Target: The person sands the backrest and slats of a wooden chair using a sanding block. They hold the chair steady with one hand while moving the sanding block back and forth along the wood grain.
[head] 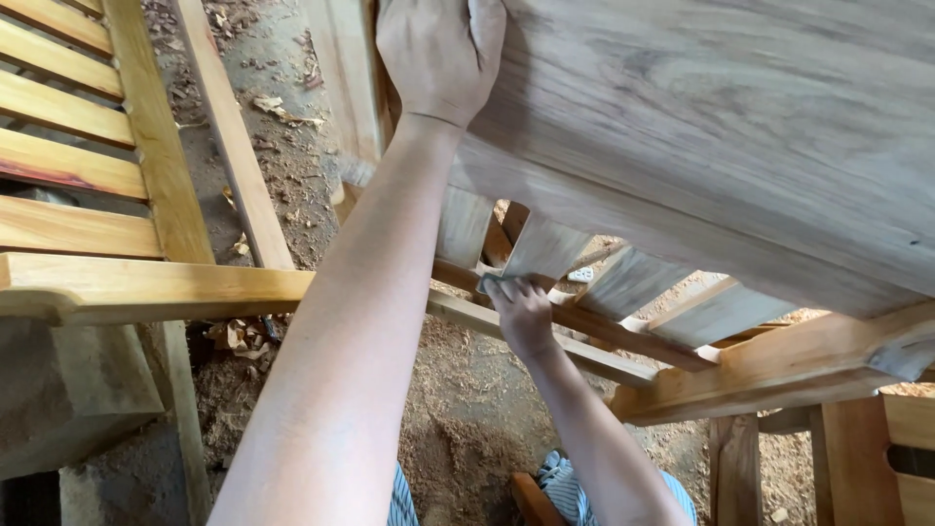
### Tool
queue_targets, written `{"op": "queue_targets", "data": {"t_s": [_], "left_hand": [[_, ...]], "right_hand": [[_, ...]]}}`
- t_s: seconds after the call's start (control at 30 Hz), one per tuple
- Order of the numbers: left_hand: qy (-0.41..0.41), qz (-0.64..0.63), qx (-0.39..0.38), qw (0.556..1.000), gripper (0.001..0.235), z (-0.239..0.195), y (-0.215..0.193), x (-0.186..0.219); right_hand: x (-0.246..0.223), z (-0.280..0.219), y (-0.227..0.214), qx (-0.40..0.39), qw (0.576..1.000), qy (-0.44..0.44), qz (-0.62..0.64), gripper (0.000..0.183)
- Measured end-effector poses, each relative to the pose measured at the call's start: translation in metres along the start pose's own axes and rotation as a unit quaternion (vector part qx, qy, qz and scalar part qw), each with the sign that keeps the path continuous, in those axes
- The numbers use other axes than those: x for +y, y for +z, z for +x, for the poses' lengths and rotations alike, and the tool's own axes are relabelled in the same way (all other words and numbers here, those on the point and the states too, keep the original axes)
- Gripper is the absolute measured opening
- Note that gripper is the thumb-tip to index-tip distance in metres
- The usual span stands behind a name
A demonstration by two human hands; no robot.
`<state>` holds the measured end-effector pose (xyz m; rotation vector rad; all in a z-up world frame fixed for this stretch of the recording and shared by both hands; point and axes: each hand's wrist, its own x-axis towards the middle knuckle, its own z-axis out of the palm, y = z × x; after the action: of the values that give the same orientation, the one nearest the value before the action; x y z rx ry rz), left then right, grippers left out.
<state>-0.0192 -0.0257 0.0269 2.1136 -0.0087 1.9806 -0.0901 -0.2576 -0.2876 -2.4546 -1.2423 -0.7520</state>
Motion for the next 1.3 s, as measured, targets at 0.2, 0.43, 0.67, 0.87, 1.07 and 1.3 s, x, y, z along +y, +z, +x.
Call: {"op": "queue_targets", "data": {"t_s": [0.2,0.43,0.67,0.87,1.07,1.3], "left_hand": [[0.013,0.014,-0.013,1.000,0.042,0.001,0.002,-0.001],[0.000,-0.007,-0.010,1.000,0.040,0.003,-0.003,0.005],[0.025,-0.004,-0.012,1.000,0.034,0.014,-0.014,0.012],[-0.011,0.015,-0.065,0.998,0.033,-0.005,0.004,-0.004],[0.022,0.015,-0.026,0.999,0.035,0.010,-0.011,0.009],[0.026,0.018,-0.024,0.999,0.038,0.008,-0.011,0.011]], "right_hand": [[-0.031,0.039,0.004,-0.067,0.985,0.025,0.157,0.027],[-0.076,0.081,0.044,-0.054,0.988,-0.104,0.099,0.026],[-0.058,0.059,0.009,-0.093,0.991,-0.099,0.011,0.043],[-0.037,0.065,-0.038,0.041,0.992,-0.116,0.001,0.039],[-0.031,0.092,-0.017,0.055,0.981,-0.123,-0.142,0.052],[-0.022,0.085,-0.008,-0.040,0.938,-0.190,-0.288,0.077]]}}
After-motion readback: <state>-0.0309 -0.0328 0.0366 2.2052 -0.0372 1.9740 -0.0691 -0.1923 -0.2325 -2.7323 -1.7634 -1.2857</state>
